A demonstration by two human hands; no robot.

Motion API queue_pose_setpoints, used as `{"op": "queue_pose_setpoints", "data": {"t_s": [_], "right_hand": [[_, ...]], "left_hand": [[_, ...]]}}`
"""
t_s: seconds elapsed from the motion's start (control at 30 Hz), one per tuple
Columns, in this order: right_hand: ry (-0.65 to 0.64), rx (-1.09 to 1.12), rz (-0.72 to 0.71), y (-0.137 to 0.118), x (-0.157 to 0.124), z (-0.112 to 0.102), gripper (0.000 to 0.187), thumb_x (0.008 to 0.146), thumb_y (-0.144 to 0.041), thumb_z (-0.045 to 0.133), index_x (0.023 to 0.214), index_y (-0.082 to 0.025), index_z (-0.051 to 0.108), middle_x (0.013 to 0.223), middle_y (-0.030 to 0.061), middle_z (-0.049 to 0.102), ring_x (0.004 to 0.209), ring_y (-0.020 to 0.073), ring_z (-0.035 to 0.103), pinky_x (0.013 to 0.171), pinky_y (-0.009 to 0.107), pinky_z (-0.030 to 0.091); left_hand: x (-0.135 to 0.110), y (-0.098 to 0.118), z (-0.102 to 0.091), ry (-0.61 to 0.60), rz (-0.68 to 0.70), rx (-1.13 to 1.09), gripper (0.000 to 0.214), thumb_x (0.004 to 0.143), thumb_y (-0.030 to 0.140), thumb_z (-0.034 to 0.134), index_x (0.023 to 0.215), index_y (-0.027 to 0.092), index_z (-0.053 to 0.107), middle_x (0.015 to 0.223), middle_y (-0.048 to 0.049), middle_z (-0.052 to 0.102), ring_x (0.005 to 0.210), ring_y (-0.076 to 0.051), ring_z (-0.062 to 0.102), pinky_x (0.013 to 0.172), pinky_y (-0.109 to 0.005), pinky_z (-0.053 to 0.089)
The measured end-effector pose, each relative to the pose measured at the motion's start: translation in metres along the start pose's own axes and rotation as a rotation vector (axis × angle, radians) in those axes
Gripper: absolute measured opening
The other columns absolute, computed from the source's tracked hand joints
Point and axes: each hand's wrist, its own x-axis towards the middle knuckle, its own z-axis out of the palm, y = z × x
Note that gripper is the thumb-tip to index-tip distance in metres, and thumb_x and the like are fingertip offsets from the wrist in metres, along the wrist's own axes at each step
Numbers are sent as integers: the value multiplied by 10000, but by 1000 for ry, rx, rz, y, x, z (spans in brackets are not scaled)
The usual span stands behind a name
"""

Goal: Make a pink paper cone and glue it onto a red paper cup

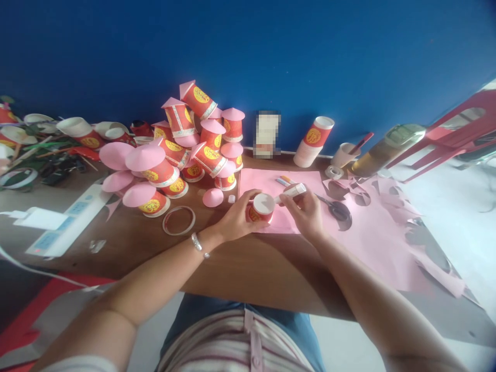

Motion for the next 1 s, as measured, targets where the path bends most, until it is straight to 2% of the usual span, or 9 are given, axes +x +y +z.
{"op": "queue_pose_setpoints", "data": {"t_s": [0.07, 0.2, 0.37, 0.53, 0.63, 0.73, 0.87, 1.0], "right_hand": [[-7, -18, -24, -2, -1, 1, 288, 899, -491, 703, 908, -223, 598, 849, 37, 742, 726, 198, 721, 678, 354, 619], [-19, -43, -39, -4, -1, 1, 236, 902, -444, 686, 895, -224, 600, 821, 29, 736, 718, 199, 714, 662, 343, 599], [-31, -115, 6, -5, 2, -1, 243, 890, -451, 677, 882, -217, 612, 770, 35, 747, 681, 209, 708, 647, 347, 577], [-45, -134, 35, 0, 5, -1, 233, 876, -424, 685, 805, -208, 633, 749, 43, 749, 664, 203, 700, 637, 341, 571], [-7, -80, 50, 6, 5, -2, 266, 878, -460, 703, 838, -210, 625, 793, 46, 759, 700, 208, 719, 664, 354, 593], [41, 6, 51, 7, 4, -1, 335, 884, -539, 707, 916, -222, 606, 835, 40, 757, 731, 210, 733, 675, 362, 615], [9, -25, -6, 1, 0, 0, 327, 897, -541, 702, 907, -229, 604, 868, 38, 734, 775, 206, 717, 707, 367, 616], [-22, -51, -38, -5, -1, 1, 280, 907, -493, 693, 890, -230, 601, 866, 33, 726, 775, 198, 699, 695, 348, 596]], "left_hand": [[1, 0, 4, 26, -30, -5, 721, 738, 409, 887, 1298, 199, 484, 1273, -123, 625, 1139, -270, 649, 1000, -432, 545], [2, 1, 6, 52, -31, 50, 624, 759, 411, 869, 1222, 205, 506, 1189, -99, 623, 1067, -251, 640, 932, -415, 547], [3, 0, 2, 54, 74, 125, 509, 808, 357, 839, 1198, 210, 546, 1188, -102, 625, 1117, -252, 620, 971, -418, 533], [3, -3, -1, 63, 127, 164, 542, 828, 374, 831, 1281, 223, 575, 1254, -124, 643, 1200, -277, 620, 1043, -456, 519], [2, -5, -4, 61, 97, 151, 622, 860, 375, 794, 1400, 239, 519, 1366, -140, 625, 1257, -289, 617, 1079, -466, 507], [1, -5, -6, 53, 68, 109, 656, 865, 385, 775, 1429, 226, 479, 1432, -150, 590, 1305, -299, 599, 1113, -477, 488], [2, -2, -1, 37, 15, 60, 694, 787, 427, 844, 1346, 208, 497, 1338, -142, 625, 1224, -297, 630, 1059, -476, 520], [4, -1, 4, 57, -7, 90, 566, 798, 407, 837, 1239, 203, 546, 1247, -123, 634, 1146, -283, 638, 1004, -462, 529]]}}
